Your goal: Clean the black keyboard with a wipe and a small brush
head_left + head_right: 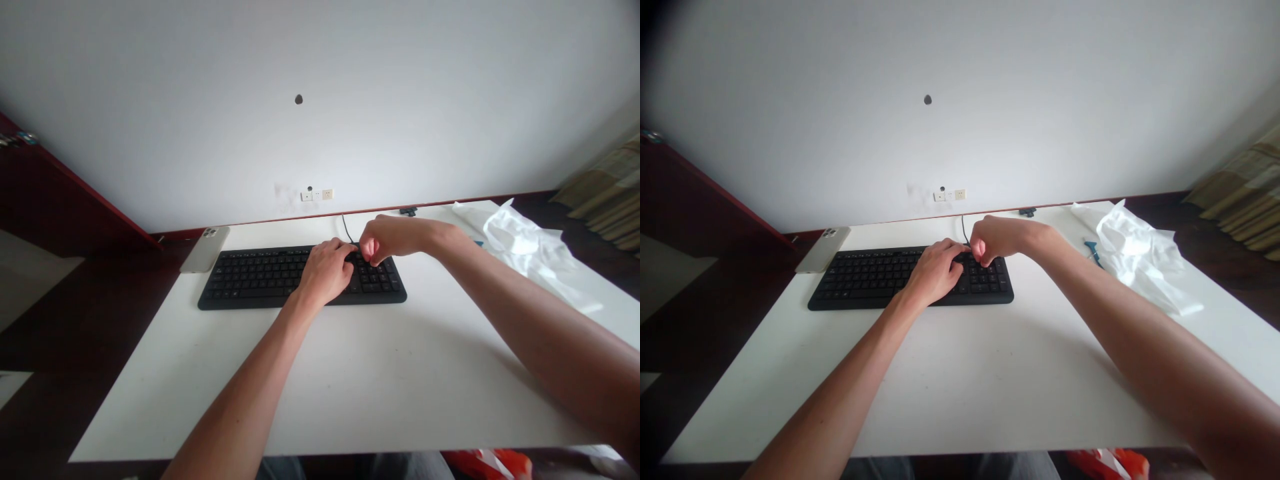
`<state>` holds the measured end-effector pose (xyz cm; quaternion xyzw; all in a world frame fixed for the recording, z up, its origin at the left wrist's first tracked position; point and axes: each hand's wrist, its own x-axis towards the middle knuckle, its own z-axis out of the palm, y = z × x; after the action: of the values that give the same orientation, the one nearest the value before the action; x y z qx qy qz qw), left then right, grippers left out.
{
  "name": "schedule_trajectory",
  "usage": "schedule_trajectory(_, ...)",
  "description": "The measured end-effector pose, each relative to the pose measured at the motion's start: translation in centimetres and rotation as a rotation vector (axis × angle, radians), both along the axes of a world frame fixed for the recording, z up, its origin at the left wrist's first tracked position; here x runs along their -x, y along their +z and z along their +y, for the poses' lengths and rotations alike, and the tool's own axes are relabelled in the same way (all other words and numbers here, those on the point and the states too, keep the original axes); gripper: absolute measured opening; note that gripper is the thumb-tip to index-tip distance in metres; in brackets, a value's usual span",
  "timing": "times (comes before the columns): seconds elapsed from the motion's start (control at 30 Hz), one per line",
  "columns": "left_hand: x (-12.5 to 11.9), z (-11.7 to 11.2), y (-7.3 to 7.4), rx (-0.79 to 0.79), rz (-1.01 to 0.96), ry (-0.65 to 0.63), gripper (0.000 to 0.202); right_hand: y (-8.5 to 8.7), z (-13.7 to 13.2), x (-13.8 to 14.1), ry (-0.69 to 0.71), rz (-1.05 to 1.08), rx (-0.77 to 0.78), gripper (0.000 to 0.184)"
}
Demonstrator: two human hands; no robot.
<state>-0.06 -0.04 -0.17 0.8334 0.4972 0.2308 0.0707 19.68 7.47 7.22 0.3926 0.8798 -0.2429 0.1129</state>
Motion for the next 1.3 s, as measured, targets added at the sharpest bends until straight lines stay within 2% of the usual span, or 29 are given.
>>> schedule_trajectory(0.33, 0.06, -0.01, 0.02, -0.004, 0.013, -0.004, 0.044, 0.15, -0.06, 0.06, 0.001, 0.023, -0.004, 0.012)
schedule_trajectory(0.5, 0.06, 0.00, -0.04, -0.008, 0.023, 0.002, 0.041, 0.02, 0.01, 0.10, 0.005, 0.011, 0.012, 0.025)
schedule_trajectory(1.1, 0.10, 0.06, -0.06, 0.003, 0.014, -0.002, 0.044, -0.02, -0.32, 0.51, -0.034, -0.039, -0.071, 0.018)
schedule_trajectory(1.3, 0.08, -0.01, 0.05, 0.013, 0.010, 0.001, 0.044, -0.07, -0.58, 0.76, -0.091, -0.018, -0.040, 0.014)
